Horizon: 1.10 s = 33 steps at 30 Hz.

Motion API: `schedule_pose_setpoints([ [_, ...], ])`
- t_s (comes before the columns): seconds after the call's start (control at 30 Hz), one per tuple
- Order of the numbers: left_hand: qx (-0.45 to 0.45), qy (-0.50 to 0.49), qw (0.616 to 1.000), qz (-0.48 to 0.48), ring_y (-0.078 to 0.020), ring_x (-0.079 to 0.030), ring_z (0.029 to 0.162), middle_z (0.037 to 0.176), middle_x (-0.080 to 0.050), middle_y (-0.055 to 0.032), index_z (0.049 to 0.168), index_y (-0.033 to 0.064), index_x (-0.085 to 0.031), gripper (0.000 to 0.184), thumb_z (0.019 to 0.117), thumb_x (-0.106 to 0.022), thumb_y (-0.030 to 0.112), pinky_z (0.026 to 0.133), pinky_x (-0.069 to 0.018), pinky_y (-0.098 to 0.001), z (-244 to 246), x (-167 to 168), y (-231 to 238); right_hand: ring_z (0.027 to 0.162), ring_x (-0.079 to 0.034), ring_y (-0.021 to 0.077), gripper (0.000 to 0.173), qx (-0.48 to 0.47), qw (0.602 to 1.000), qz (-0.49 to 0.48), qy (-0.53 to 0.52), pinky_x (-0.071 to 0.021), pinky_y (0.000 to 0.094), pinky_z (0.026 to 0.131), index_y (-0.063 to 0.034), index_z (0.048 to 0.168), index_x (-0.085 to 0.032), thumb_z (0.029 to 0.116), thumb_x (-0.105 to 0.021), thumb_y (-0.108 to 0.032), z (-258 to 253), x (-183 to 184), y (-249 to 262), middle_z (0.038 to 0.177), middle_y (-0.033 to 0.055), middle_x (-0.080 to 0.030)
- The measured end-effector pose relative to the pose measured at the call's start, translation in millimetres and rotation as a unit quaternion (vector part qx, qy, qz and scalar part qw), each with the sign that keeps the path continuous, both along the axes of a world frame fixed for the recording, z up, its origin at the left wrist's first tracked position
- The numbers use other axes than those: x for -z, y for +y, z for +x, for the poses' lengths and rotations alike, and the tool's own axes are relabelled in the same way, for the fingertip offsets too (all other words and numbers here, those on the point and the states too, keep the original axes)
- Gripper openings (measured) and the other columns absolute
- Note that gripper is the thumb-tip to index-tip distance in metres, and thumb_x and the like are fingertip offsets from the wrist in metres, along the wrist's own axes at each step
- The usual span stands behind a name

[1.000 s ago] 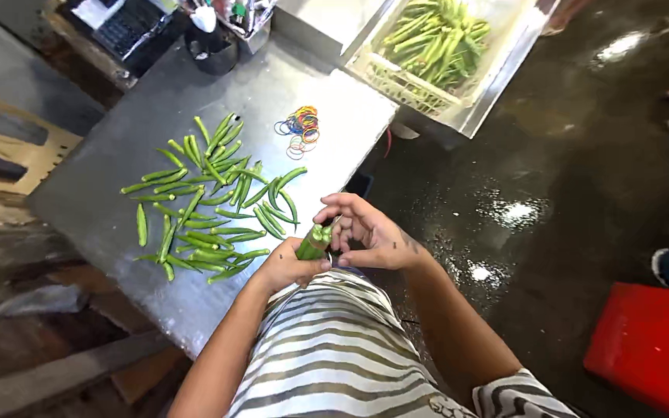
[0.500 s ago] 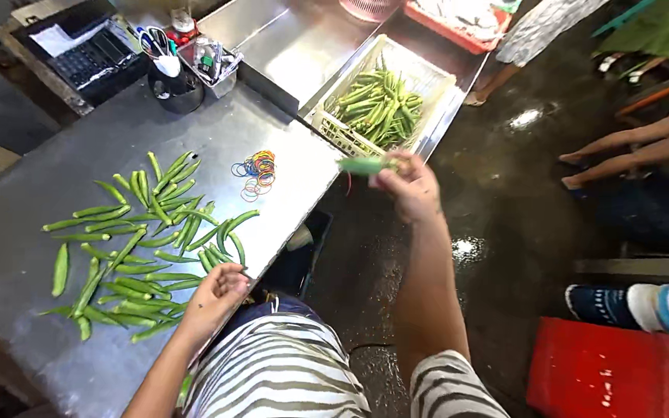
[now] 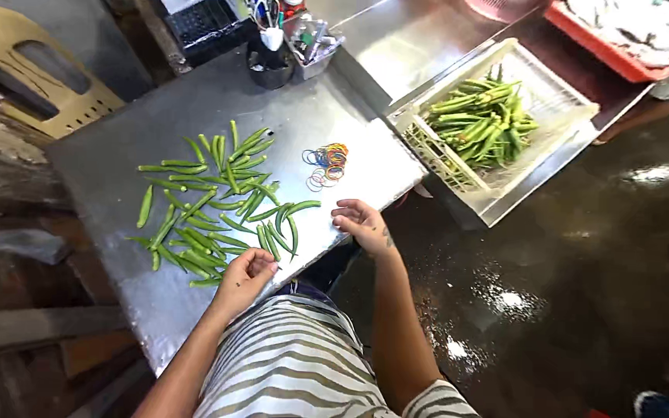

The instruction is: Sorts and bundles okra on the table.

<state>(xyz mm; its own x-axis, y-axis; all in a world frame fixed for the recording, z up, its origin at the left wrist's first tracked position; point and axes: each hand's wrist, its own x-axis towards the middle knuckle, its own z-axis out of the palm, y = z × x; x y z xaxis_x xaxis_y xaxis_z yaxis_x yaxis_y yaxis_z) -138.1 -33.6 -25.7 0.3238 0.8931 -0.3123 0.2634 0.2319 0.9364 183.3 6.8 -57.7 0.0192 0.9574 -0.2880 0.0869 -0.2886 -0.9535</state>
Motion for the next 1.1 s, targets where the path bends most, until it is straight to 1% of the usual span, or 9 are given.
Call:
schedule_pose_setpoints([
  [0.17,-0.08,-0.014,0.996,0.046,-0.0102,-0.066,0.074,0.089,-0.069,-0.001,0.106,0.0043,-0.066,0.014,0.0956,-0.067,0.015,0.068,-0.0584,-0.0271,-33.0,5.3,15.2,0.084,-0.071,0.0151,0.028,-0.022,0.982,0.011,-0.187,-0.06,0.0368,0.079,-0.0064,0.114,-0.073,0.0952,-0.071,-0.028,-36.5,11.3,19.4,0.102,0.0074,-0.074],
  [0.33,-0.118,-0.037,0.991,0.055,-0.0081,-0.066,0.073,0.086,-0.068,0.0004,0.102,0.0039,-0.065,0.011,0.0949,-0.066,0.012,0.067,-0.0583,-0.0247,-54.4,14.3,31.1,0.085,-0.066,0.0329,0.026,0.047,0.919,0.035,-0.39,-0.0546,0.0544,0.076,-0.006,0.116,-0.071,0.096,-0.071,-0.023,-30.5,-6.8,68.7,0.099,0.0166,-0.069],
  [0.47,-0.07,0.033,0.991,0.112,-0.005,-0.067,0.08,0.091,-0.07,0.0001,0.103,0.0052,-0.068,0.017,0.097,-0.066,0.021,0.073,-0.0592,-0.0232,-74.8,23.0,45.9,0.074,-0.063,0.026,0.02,-0.055,0.903,0.106,-0.413,-0.0547,0.0463,0.065,-0.0068,0.106,-0.071,0.0939,-0.073,-0.023,-64.9,-24.1,82.6,0.092,0.0126,-0.067],
  [0.57,-0.035,0.112,0.981,0.154,-0.005,-0.068,0.082,0.093,-0.07,0.0003,0.103,0.0088,-0.07,0.024,0.0987,-0.062,0.031,0.075,-0.0599,-0.0243,-87.7,31.9,57.6,0.094,-0.067,0.032,0.033,-0.138,0.88,0.031,-0.453,-0.0589,0.0516,0.08,-0.0112,0.116,-0.071,0.0902,-0.076,-0.031,-102.0,-8.8,63.4,0.11,0.0161,-0.066],
  [0.67,-0.007,0.164,0.973,0.161,-0.009,-0.068,0.082,0.094,-0.07,-0.0019,0.104,0.0097,-0.07,0.023,0.0988,-0.063,0.031,0.075,-0.0606,-0.0317,-94.0,39.6,63.3,0.109,-0.063,0.0387,0.029,-0.086,0.835,0.058,-0.541,-0.0557,0.0548,0.085,-0.0175,0.123,-0.072,0.0973,-0.064,-0.028,-114.3,26.6,36.4,0.125,0.0196,-0.061],
  [0.83,0.02,0.186,0.965,0.182,-0.0088,-0.067,0.082,0.094,-0.068,0.0003,0.103,0.0128,-0.071,0.016,0.0979,-0.065,0.026,0.075,-0.0601,-0.0319,-86.9,35.4,65.5,0.116,-0.063,0.0374,0.043,-0.083,0.852,0.069,-0.513,-0.0574,0.0533,0.091,-0.0113,0.135,-0.064,0.0927,-0.062,-0.004,-98.1,27.6,37.0,0.134,0.0216,-0.058],
  [0.93,0.052,0.216,0.958,0.183,-0.0109,-0.068,0.084,0.096,-0.068,0.0001,0.1,0.0151,-0.075,0.015,0.0976,-0.066,0.028,0.076,-0.0604,-0.0348,-63.1,32.6,59.0,0.115,-0.064,0.0344,0.041,-0.083,0.862,0.137,-0.48,-0.0577,0.0514,0.09,-0.008,0.134,-0.063,0.093,-0.058,-0.006,-82.3,29.1,35.5,0.133,0.02,-0.059],
  [1.03,0.077,0.325,0.934,0.126,-0.024,-0.067,0.094,0.097,-0.068,-0.0067,0.102,0.0134,-0.077,0.031,0.0982,-0.065,0.042,0.082,-0.057,-0.0479,-25.7,37.4,50.3,0.094,-0.066,0.0317,0.033,-0.028,0.87,0.172,-0.461,-0.0586,0.0479,0.075,-0.0059,0.125,-0.067,0.0942,-0.057,-0.012,-79.2,31.2,24.4,0.124,0.0202,-0.06],
  [1.1,0.066,0.393,0.913,0.082,-0.0324,-0.065,0.104,0.103,-0.068,-0.013,0.102,0.0093,-0.076,0.042,0.0967,-0.065,0.049,0.087,-0.0546,-0.0537,-0.6,40.6,50.4,0.091,-0.066,0.03,0.027,-0.008,0.88,0.189,-0.436,-0.0584,0.0455,0.073,-0.0051,0.118,-0.07,0.0947,-0.062,-0.017,-82.8,31.1,14.3,0.115,0.0194,-0.062],
])
